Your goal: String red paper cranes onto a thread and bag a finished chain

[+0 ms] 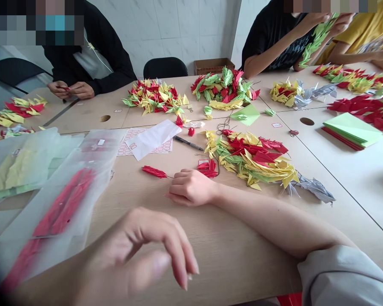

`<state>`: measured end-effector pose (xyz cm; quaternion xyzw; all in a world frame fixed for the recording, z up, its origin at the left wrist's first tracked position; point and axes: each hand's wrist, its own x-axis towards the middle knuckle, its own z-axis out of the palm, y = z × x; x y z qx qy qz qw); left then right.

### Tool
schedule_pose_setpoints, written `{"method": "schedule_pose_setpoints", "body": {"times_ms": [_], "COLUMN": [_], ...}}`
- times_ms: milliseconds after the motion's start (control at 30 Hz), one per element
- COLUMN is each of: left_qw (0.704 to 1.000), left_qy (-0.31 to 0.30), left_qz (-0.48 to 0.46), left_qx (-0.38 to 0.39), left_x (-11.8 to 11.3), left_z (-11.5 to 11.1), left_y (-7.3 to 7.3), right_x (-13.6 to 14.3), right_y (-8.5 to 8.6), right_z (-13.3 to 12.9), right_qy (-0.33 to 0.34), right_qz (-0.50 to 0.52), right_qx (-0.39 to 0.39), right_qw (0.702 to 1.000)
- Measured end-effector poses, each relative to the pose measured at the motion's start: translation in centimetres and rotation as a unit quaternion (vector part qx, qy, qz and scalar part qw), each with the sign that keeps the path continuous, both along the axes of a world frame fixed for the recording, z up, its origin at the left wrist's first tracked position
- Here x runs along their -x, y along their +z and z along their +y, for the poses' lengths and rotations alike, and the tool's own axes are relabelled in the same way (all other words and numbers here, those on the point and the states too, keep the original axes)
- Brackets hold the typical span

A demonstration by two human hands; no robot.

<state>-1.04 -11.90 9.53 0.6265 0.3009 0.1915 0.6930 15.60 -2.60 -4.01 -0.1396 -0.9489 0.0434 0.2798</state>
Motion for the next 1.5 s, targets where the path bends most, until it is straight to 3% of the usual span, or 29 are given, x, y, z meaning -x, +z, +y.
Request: {"method": "schedule_pose_setpoints", "body": {"times_ms": [100, 200, 400, 467, 567, 733, 800, 933, 1067, 1267, 1500], "left_qw": [0.982, 0.950, 0.910, 0.881, 0.842, 0.857, 0.879, 0.930, 0.944, 0.950, 0.953], "left_qy": [-0.083, -0.124, -0.016, -0.013, 0.070, 0.237, 0.271, 0.293, 0.308, 0.303, 0.299], "left_qz": [0.053, 0.027, 0.143, 0.173, 0.214, 0.198, 0.192, 0.156, 0.111, 0.065, 0.052], "left_qx": [-0.160, -0.286, -0.389, -0.439, -0.490, -0.412, -0.343, -0.157, -0.048, 0.018, 0.014], "left_x": [0.0, 0.1, -0.5, -0.6, -0.2, 1.0, 1.1, 1.0, 0.9, 1.0, 1.4], "left_z": [-0.2, 0.4, 2.2, 2.8, 3.9, 6.0, 6.5, 7.0, 7.4, 8.0, 8.2], "left_y": [-0.5, -1.8, -5.5, -7.1, -9.2, -11.1, -11.5, -12.5, -13.0, -12.4, -12.0], "right_x": [0.0, -0.3, -1.9, -2.3, -2.5, -2.4, -2.3, -2.3, -2.2, -1.9, -1.9], "right_y": [0.5, 2.1, 5.3, 5.2, 4.3, 3.2, 3.1, 3.1, 3.1, 3.3, 3.7], "right_z": [-0.1, 0.1, 1.3, 1.6, 1.9, 2.3, 2.5, 2.7, 2.6, 2.3, 2.3], "right_qy": [-0.005, -0.038, -0.161, -0.168, -0.168, -0.168, -0.164, -0.152, -0.134, -0.159, -0.162], "right_qz": [0.000, 0.014, -0.073, -0.114, -0.145, -0.174, -0.173, -0.152, -0.089, 0.029, 0.118], "right_qx": [0.008, 0.059, 0.129, 0.133, 0.132, 0.119, 0.121, 0.136, 0.215, 0.353, 0.335], "right_qw": [1.000, 0.997, 0.976, 0.970, 0.966, 0.963, 0.964, 0.967, 0.963, 0.922, 0.921]}}
